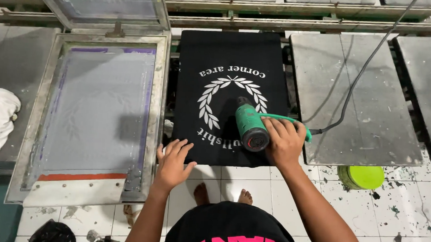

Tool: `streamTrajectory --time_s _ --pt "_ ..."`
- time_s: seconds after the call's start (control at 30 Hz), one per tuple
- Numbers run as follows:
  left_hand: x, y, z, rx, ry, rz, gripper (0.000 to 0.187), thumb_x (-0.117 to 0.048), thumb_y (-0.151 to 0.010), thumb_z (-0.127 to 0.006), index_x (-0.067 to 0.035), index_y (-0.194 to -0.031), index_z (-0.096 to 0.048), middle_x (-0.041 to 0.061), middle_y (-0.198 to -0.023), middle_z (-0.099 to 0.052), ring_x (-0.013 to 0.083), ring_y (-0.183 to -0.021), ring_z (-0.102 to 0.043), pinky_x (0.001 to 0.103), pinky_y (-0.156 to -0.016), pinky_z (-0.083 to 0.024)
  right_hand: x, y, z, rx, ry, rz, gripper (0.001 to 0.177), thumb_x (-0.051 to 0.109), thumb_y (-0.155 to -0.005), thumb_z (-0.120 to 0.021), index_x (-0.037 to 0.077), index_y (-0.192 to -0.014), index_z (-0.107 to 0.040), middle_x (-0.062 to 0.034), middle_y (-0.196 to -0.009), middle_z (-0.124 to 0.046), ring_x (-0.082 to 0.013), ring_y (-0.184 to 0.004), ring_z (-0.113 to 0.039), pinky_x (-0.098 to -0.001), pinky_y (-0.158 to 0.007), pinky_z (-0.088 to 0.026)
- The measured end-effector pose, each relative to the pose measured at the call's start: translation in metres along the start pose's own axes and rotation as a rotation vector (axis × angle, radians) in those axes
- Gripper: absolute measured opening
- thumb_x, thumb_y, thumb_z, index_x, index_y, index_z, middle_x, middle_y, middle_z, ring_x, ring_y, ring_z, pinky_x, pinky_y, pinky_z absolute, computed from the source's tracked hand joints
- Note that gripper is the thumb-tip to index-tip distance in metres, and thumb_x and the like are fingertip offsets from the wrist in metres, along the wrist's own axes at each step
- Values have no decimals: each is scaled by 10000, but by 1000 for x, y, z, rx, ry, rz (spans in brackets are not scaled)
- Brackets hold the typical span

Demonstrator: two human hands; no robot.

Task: Using a handheld heat gun to dry the ink on a freshly screen-printed t-shirt.

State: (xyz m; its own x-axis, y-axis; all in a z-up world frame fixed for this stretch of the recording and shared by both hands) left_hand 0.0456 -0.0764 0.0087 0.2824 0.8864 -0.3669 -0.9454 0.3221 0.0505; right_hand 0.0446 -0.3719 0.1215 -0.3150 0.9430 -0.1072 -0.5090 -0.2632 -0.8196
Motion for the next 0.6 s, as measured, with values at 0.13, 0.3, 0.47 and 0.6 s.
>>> streamTrajectory --time_s 0.13,0.3,0.47,0.6 --pt "-13 -1 -10 -4 6 -10 544 -368 -919 -734 -164 -1400 -585 98 -1422 -573 320 -1393 -460 704 -1150 -192 -21 13 10 19 14 -8 178 196 -1019 -614 209 -1113 -764 41 -1010 -732 -193 -950 -683 -406 -943 -445" --pt "-24 -3 -22 -23 -6 -11 567 -396 -897 -755 -186 -1396 -588 84 -1416 -580 310 -1396 -461 703 -1153 -191 -42 30 20 42 34 -9 220 193 -1018 -575 213 -1125 -767 47 -1019 -725 -190 -945 -682 -396 -919 -448" --pt "-31 -5 -29 -54 -15 -14 562 -407 -898 -750 -199 -1394 -586 73 -1417 -574 301 -1391 -462 702 -1154 -196 -54 41 29 74 21 -7 207 168 -991 -617 201 -1132 -766 38 -1007 -729 -201 -940 -685 -399 -921 -437" --pt "-38 -6 -30 -33 -26 -5 574 -423 -889 -748 -210 -1396 -580 62 -1421 -570 300 -1392 -467 706 -1154 -211 -64 41 31 51 43 -15 199 177 -980 -649 195 -1136 -771 30 -1013 -737 -207 -936 -687 -403 -923 -437"
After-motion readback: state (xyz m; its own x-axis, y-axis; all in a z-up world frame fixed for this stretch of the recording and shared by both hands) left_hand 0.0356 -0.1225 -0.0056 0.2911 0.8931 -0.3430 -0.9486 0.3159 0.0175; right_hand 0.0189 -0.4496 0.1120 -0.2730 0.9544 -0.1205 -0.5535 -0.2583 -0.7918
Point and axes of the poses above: each hand's wrist, its own y-axis away from the middle knuckle, its own z-axis out of the back of the hand, x = y × z, the point moved 7 cm from there along -y, towards the middle knuckle
